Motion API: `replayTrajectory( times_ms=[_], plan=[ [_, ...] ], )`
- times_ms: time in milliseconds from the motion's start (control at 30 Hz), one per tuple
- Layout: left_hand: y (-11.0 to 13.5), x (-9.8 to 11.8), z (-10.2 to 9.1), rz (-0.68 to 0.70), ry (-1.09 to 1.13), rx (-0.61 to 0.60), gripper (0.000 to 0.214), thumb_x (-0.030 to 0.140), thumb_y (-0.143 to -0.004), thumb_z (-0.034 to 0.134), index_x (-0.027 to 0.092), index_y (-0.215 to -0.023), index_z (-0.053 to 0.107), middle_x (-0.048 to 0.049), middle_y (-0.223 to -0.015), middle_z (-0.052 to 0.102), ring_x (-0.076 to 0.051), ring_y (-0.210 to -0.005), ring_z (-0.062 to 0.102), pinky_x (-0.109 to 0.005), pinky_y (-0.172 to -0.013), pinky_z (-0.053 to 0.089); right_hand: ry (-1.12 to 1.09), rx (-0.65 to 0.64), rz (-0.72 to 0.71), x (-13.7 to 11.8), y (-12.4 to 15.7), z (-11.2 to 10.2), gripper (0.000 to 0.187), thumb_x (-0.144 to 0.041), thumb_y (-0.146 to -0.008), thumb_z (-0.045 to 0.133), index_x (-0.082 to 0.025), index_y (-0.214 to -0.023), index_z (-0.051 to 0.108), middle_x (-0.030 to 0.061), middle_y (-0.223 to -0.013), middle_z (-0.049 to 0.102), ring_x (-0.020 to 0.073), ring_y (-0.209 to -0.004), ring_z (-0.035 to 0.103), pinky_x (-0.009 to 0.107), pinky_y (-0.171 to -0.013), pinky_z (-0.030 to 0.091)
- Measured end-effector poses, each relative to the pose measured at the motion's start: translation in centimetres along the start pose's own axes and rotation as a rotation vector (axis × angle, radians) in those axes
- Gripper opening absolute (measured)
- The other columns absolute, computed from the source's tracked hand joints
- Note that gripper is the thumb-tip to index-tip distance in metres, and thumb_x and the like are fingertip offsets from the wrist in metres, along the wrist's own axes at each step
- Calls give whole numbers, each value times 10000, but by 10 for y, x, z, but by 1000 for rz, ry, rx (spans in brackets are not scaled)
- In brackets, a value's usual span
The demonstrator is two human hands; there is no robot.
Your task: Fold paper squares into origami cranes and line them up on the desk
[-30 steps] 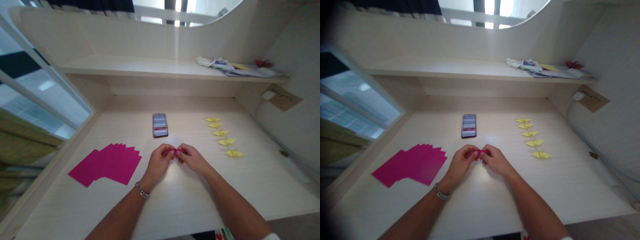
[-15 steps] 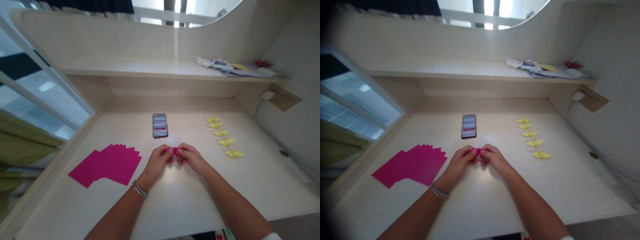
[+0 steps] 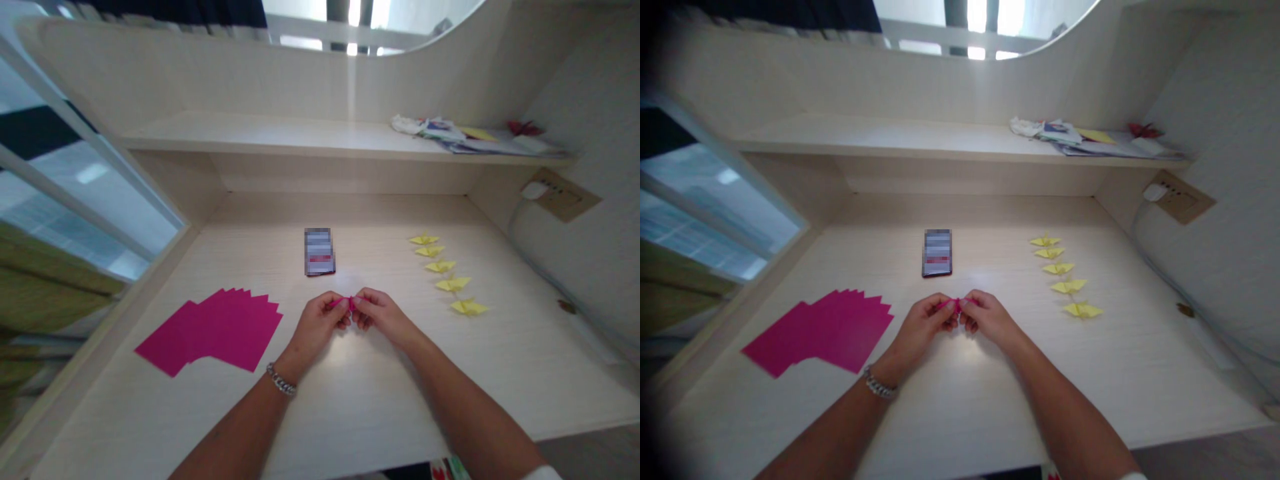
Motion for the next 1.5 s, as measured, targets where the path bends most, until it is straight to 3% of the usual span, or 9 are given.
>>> replayTrajectory(
  times_ms=[200, 367, 600, 800, 1133, 1300, 1500],
  plan=[
    [-1, -12, 2, -130, 36, -41, 307, 434, -799, 571, 142, -702, 571, -18, -612, 596, -115, -502, 541, -234, -481, 392, -54, -39, -24, 2, 0, 0, 254, -396, -730, 646, -167, -688, 545, -13, -570, 590, 88, -465, 498, 208, -456, 367],
    [-1, -10, 4, -84, 129, -50, 290, 394, -795, 600, 137, -667, 559, 2, -572, 554, -89, -479, 487, -217, -467, 355, -230, -35, 15, 5, 1, 0, 219, -348, -726, 664, -152, -695, 572, -14, -564, 582, 75, -450, 490, 192, -433, 344],
    [2, -5, 8, -66, 454, -58, 197, 314, -813, 616, 126, -760, 591, -19, -664, 577, -88, -582, 524, -218, -570, 413, -498, -62, 23, 3, 2, 6, 158, -281, -738, 680, -151, -741, 589, -16, -576, 593, 69, -430, 506, 174, -427, 384],
    [3, -4, 9, -52, 556, -53, 175, 293, -832, 602, 130, -771, 588, -34, -711, 588, -101, -636, 544, -227, -599, 432, -620, -91, -6, 4, 0, 9, 131, -247, -772, 660, -150, -722, 589, -10, -578, 588, 72, -461, 521, 169, -453, 413],
    [6, 1, 14, -34, 631, -98, 196, 296, -862, 560, 150, -733, 540, -20, -706, 564, -124, -676, 550, -273, -652, 435, -688, -126, -69, 4, 2, 13, 153, -259, -800, 635, -163, -701, 570, 3, -600, 613, 101, -533, 567, 205, -540, 465],
    [5, 1, 10, -34, 651, -70, 172, 291, -839, 594, 155, -750, 542, -4, -692, 546, -107, -646, 528, -253, -625, 431, -677, -156, -48, 5, 0, 13, 183, -313, -802, 626, -145, -734, 601, 14, -602, 631, 96, -495, 556, 199, -501, 457],
    [4, -1, 4, -54, 632, 9, 173, 286, -794, 652, 160, -744, 544, 13, -673, 526, -87, -628, 504, -220, -603, 427, -620, -24, 9, 7, -4, 3, 188, -312, -754, 680, -157, -697, 589, -2, -550, 615, 83, -442, 522, 179, -450, 428]
  ],
)
Point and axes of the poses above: each hand's wrist, its own y-axis away from the middle knuckle, its own z-axis out of the palm, x = y × z, the point moved 5 cm from there along -y, towards the middle knuckle
